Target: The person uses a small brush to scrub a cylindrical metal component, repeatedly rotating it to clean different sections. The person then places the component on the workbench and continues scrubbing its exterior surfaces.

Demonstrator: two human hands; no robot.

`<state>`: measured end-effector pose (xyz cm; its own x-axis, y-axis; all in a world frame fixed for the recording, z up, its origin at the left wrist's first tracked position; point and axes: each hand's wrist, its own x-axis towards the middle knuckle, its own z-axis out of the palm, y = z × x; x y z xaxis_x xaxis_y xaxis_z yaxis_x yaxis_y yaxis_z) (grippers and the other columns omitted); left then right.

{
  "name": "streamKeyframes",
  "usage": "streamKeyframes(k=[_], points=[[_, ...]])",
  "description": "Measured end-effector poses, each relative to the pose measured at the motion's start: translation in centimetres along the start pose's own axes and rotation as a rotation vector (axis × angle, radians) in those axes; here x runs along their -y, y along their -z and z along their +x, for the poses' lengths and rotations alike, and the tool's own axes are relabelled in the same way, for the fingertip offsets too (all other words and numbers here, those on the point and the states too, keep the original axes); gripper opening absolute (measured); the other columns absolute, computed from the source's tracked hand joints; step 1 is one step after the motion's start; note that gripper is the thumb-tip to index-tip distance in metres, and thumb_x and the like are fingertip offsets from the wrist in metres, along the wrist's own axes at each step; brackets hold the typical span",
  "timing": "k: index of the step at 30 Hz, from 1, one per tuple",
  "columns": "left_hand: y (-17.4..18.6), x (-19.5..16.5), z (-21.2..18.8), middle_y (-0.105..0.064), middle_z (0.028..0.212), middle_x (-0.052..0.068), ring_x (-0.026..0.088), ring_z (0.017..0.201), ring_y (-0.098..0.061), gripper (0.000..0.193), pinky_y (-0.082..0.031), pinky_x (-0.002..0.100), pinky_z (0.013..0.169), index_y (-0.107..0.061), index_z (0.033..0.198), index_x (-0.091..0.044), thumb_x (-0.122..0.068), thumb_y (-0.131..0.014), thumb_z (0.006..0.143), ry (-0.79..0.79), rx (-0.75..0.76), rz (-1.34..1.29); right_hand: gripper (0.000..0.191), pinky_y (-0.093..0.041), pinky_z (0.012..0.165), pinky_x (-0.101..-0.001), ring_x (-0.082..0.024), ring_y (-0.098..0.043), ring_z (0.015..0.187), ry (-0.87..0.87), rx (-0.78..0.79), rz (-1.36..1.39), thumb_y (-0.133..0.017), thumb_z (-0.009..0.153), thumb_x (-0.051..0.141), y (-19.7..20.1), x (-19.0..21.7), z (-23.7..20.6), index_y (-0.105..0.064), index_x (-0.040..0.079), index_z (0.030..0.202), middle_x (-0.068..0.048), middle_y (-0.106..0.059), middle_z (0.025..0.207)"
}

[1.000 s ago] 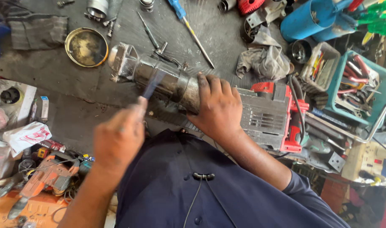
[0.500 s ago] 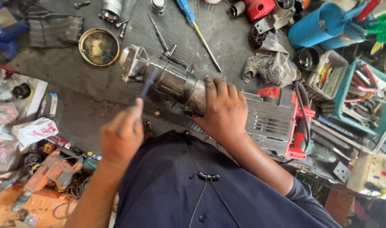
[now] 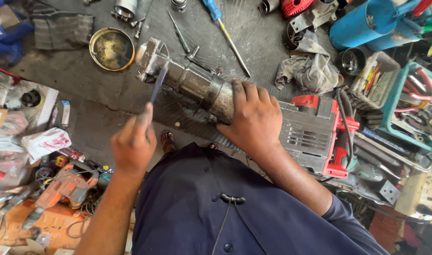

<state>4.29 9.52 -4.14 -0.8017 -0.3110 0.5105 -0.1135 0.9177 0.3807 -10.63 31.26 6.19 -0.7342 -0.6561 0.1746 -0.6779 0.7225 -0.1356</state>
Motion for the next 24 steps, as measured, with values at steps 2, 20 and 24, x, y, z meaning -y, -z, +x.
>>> streamKeyframes(k=[2,20,24], points=[[0.1,0.0,0.0,-0.071,0.095,0.008,0.029,0.078,-0.071,0.035,-0.056,0.04,0.066,-0.068,0.132,-0.009,-0.001,-0.067,0.099,-0.033,-0.019,-0.006,0.095,-0.05,0.084,-0.0447,-0.033,-0.062,0.105,-0.012,-0.002,-0.007,-0.093,0.052,0.041,0.0,0.1,0.0,-0.061,0.002,0.133,-0.013,-0.064,0.12],[5.0,-5.4,2.9,-0.076,0.098,0.016,0.034,0.083,-0.073,0.026,-0.057,0.044,0.069,-0.07,0.121,-0.008,-0.009,-0.066,0.096,0.176,0.313,-0.167,0.089,-0.047,0.087,-0.0434,-0.029,-0.059,0.116,-0.008,-0.037,-0.051,-0.09,0.06,0.038,-0.5,0.4,-1.5,-0.059,0.006,0.138,-0.01,-0.063,0.129],[5.5,-5.5,2.8,-0.076,0.103,0.016,0.033,0.085,-0.074,0.022,-0.058,0.042,0.07,-0.069,0.122,-0.008,-0.008,-0.064,0.1,0.218,0.272,-0.158,0.091,-0.047,0.087,-0.0444,-0.03,-0.058,0.116,-0.011,-0.033,-0.025,-0.091,0.061,0.04,-0.4,0.4,-1.3,-0.058,0.004,0.138,-0.011,-0.062,0.129]])
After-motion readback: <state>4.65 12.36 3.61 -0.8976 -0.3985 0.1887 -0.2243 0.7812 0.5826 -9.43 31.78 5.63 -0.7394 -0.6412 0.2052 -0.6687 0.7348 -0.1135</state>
